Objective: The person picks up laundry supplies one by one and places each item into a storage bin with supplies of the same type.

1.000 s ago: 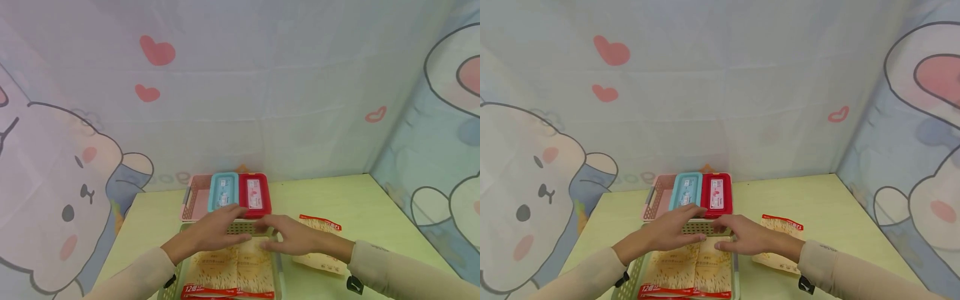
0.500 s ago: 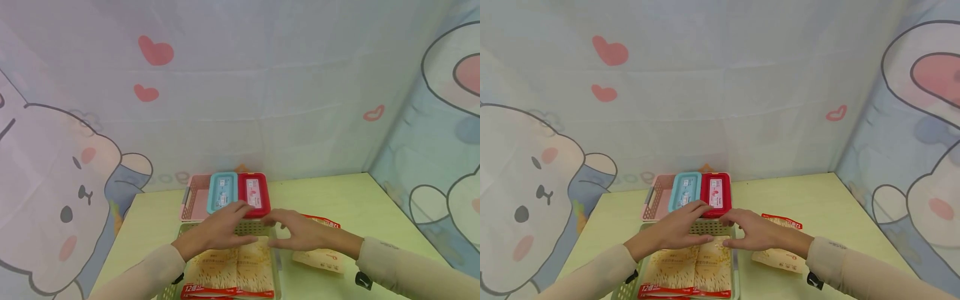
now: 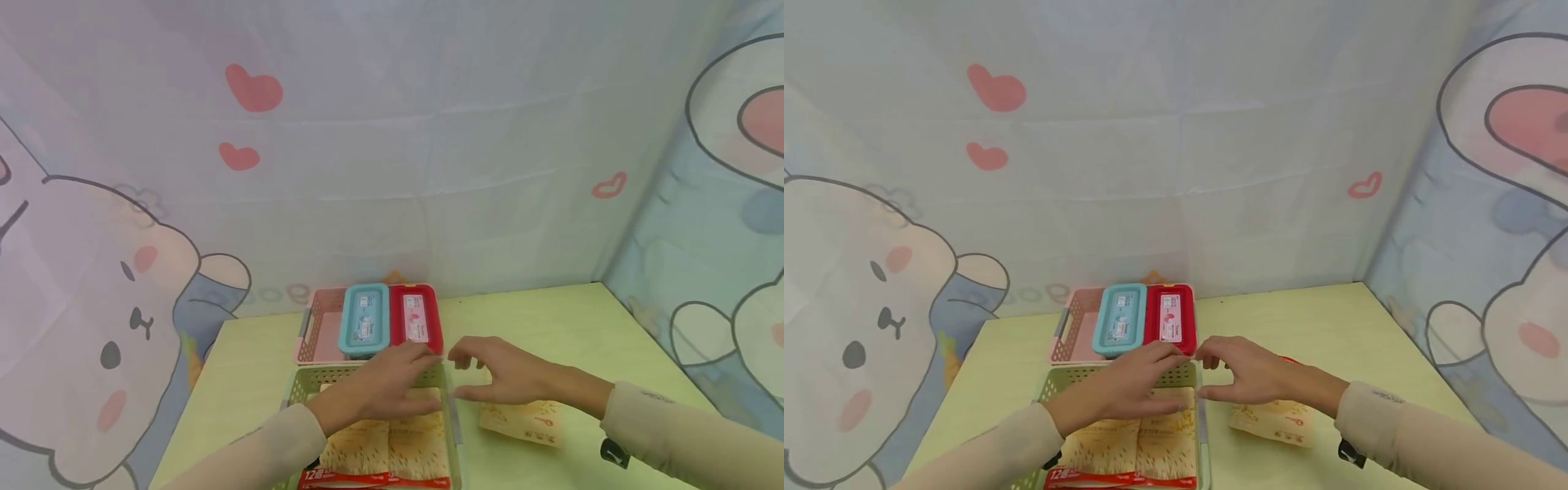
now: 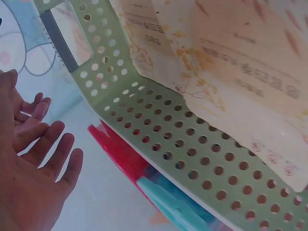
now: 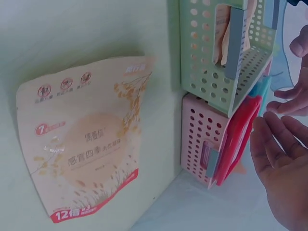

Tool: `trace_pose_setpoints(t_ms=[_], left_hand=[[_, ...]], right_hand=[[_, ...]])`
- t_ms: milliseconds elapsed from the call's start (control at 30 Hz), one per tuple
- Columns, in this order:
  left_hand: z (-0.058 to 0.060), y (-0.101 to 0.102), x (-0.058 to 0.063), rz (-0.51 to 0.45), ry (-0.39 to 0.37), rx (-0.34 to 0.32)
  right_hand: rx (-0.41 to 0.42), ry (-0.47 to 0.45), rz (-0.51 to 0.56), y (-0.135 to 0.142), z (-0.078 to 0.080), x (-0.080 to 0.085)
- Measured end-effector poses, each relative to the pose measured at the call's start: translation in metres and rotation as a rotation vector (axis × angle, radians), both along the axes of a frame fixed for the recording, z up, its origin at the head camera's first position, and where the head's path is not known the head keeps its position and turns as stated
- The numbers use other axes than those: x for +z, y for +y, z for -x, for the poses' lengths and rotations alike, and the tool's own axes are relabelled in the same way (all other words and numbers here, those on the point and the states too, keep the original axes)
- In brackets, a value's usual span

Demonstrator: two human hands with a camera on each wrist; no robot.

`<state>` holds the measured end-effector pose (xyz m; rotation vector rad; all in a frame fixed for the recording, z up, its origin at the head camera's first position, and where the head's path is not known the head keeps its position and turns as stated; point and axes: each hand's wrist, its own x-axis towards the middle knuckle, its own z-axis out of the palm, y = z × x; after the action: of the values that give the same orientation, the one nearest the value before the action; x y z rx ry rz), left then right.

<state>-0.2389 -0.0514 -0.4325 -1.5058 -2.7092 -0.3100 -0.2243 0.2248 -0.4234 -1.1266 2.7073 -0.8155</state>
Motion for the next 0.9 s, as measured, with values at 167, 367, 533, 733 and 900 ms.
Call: trace_pose_setpoints(t_ms=[167, 367, 533, 733, 900], left_hand=[[-0.002, 0.013, 0.000, 0.035, 0.021, -0.038], [-0.003, 0.031, 0.001, 0.069, 0.079, -0.063], [-0.004, 0.043, 0.001, 0.081, 0.122, -0.078], [-0.002, 0.057, 0.003, 0.144, 0.168, -0.055], [0.000, 0.071, 0.007, 0.235, 0.134, -0.054]], right_hand=[[0.004, 0.054, -0.013, 0.010, 0.002, 0.000], [0.016, 0.089, -0.007, 0.021, 0.002, 0.001], [0.027, 0.120, -0.011, 0.031, 0.002, 0.001], [0.057, 0.155, -0.037, 0.041, 0.003, -0.001], [0.084, 0.142, -0.051, 0.047, 0.004, -0.004]])
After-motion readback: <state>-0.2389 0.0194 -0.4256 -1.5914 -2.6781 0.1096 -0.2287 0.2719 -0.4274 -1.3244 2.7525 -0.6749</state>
